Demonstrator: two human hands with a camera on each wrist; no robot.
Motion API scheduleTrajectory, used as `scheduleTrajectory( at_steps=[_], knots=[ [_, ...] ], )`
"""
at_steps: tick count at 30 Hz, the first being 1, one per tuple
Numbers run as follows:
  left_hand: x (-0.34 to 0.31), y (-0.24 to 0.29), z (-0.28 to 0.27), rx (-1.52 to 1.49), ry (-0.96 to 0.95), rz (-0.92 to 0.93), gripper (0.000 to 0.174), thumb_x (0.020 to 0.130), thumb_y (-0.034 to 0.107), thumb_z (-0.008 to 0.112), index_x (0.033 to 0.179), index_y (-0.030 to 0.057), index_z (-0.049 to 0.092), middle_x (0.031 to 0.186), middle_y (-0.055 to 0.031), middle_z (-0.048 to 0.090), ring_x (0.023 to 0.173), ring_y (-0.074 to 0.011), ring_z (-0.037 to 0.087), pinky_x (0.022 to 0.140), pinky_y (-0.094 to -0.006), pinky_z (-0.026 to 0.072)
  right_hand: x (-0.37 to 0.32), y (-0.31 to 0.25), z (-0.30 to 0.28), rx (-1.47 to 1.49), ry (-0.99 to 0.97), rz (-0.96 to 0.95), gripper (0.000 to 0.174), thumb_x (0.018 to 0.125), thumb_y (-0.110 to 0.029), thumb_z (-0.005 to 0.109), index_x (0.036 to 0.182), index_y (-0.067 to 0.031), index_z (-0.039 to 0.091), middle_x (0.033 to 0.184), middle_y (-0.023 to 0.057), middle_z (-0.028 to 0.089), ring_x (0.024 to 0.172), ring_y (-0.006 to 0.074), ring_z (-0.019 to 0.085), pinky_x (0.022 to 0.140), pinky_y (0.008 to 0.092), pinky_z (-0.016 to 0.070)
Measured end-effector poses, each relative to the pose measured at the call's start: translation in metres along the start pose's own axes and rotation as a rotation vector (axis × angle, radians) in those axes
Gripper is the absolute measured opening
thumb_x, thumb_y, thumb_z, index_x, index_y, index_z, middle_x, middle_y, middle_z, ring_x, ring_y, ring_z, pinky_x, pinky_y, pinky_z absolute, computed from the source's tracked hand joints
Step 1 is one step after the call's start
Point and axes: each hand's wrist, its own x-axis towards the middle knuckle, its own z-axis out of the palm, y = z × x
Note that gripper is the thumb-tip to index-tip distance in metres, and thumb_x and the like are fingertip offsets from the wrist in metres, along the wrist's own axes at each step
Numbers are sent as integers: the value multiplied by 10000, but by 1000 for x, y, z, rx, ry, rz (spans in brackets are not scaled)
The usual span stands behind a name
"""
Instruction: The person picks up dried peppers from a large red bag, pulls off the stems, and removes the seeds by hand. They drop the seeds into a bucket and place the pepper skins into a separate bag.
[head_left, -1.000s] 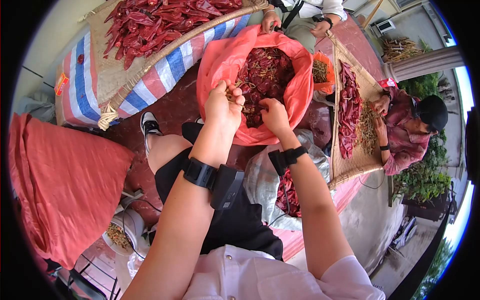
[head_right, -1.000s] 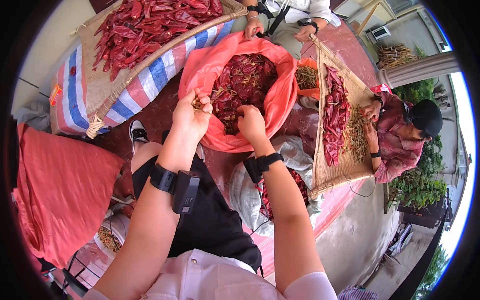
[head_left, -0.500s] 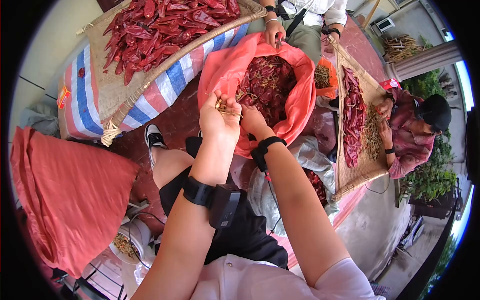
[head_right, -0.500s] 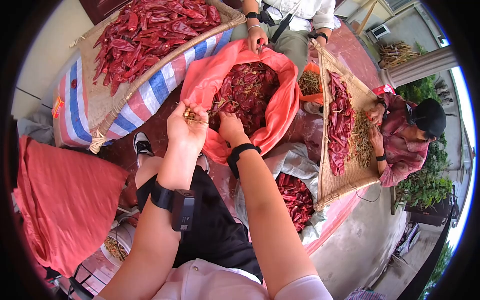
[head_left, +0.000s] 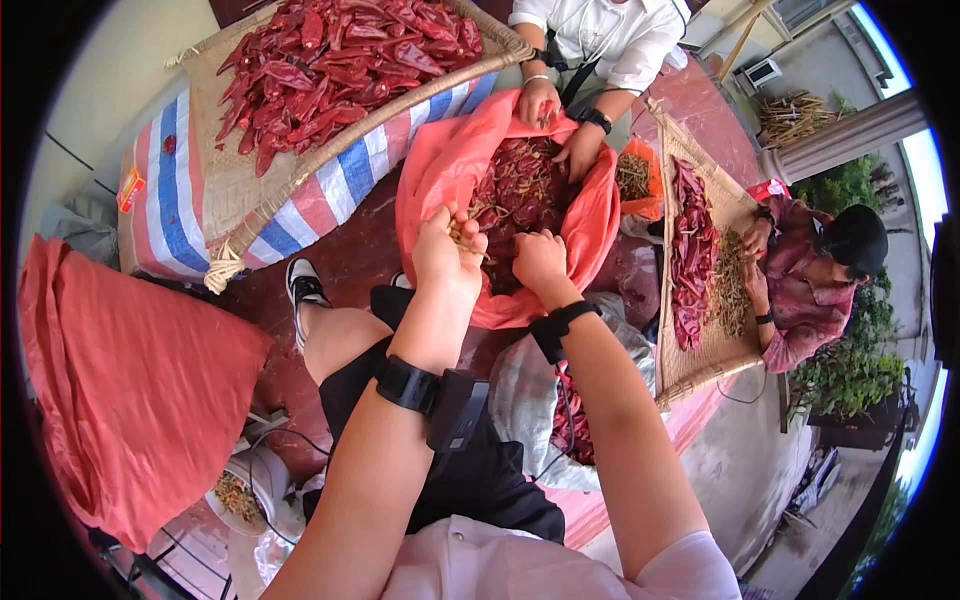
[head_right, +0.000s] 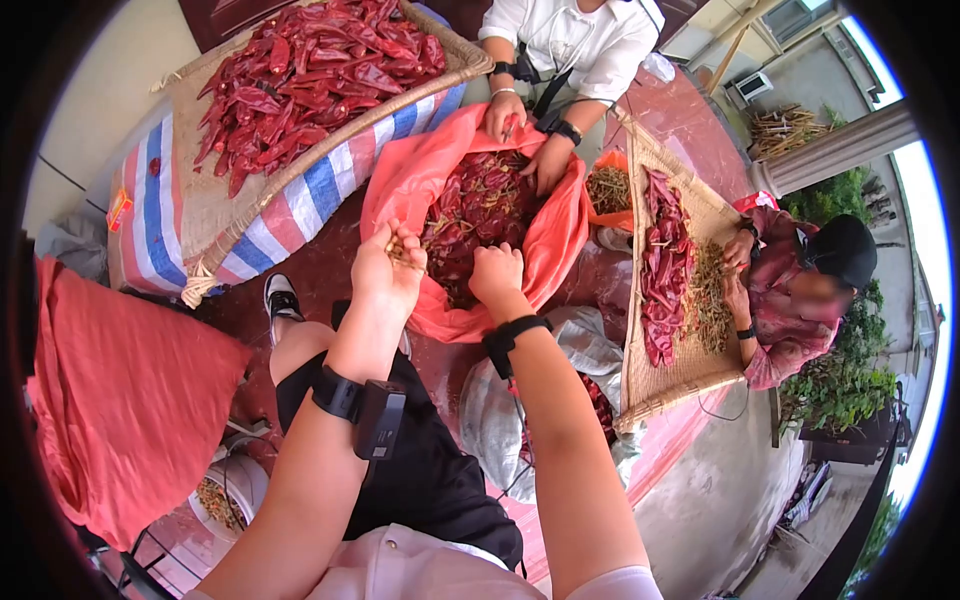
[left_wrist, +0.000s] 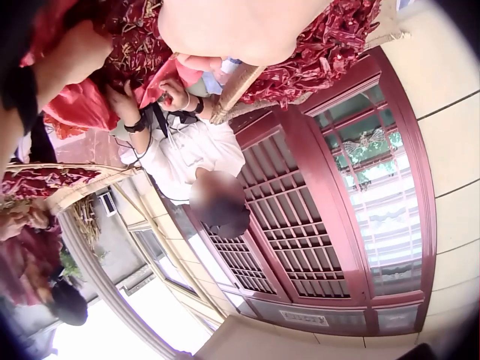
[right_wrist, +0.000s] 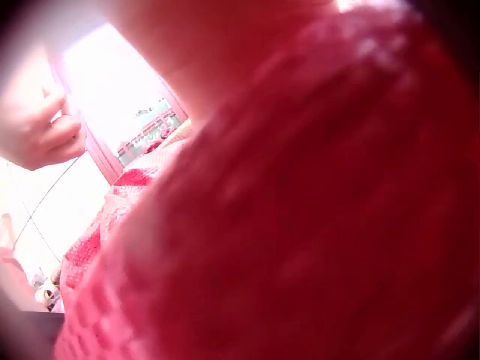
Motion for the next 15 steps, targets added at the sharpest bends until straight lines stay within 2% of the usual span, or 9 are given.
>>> scheduleTrajectory(
  at_steps=[2,3,4,6,7,8,10,11,15],
  knots=[
    [1,-2,-1,79,-45,-23,94,902,154,465,896,87,530,730,-12,524,577,-114,498,483,-247,404,-7,3,-24,303,240,74,171,687,-169,634,810,-60,588,845,89,630,879,252,571,762,362,442],
    [0,-4,-2,113,-68,-32,79,896,136,468,898,89,531,731,-9,525,569,-109,496,477,-243,400,-12,2,-38,449,257,164,182,693,-155,674,817,-57,584,831,74,631,853,207,596,708,329,458],
    [-2,-6,-3,149,-89,-44,67,890,117,471,900,91,532,732,-6,526,562,-105,495,471,-238,395,-9,8,-34,448,263,161,182,693,-155,674,817,-57,584,831,74,631,853,207,596,708,329,458],
    [-2,-9,-6,180,-94,-77,54,883,98,482,892,98,535,722,0,529,569,-103,496,477,-233,388,-4,25,-20,1209,146,393,132,749,-141,665,787,-53,574,789,36,622,805,158,612,679,288,462],
    [-2,-12,-9,212,-92,-109,52,875,79,493,884,104,538,712,6,531,575,-101,498,482,-228,380,-17,17,-48,1519,91,468,109,800,-129,637,830,-61,557,826,20,608,768,156,620,702,274,464],
    [-1,-14,-11,207,-99,-106,52,875,79,493,884,104,538,712,6,531,575,-101,498,482,-228,380,-25,15,-56,1514,95,461,109,800,-129,637,830,-61,557,826,20,608,768,156,620,702,274,464],
    [-4,-19,-11,314,-105,-111,77,841,55,539,876,123,539,691,25,523,544,-80,484,462,-208,363,-38,14,-65,2030,113,452,133,816,-109,616,914,-70,536,907,35,607,835,210,628,731,303,470],
    [-5,-20,-12,343,-115,-111,128,805,40,588,879,131,536,682,35,522,519,-60,468,446,-190,347,-45,15,-64,2131,116,412,179,822,-97,603,977,-75,514,961,49,598,912,254,619,764,328,477],
    [-16,-28,-16,521,-136,-88,217,759,36,647,932,100,532,715,36,528,542,-38,441,453,-172,320,-63,3,-81,2420,56,310,143,829,-108,591,964,-75,554,970,46,611,1007,258,580,844,353,466]
  ],
)
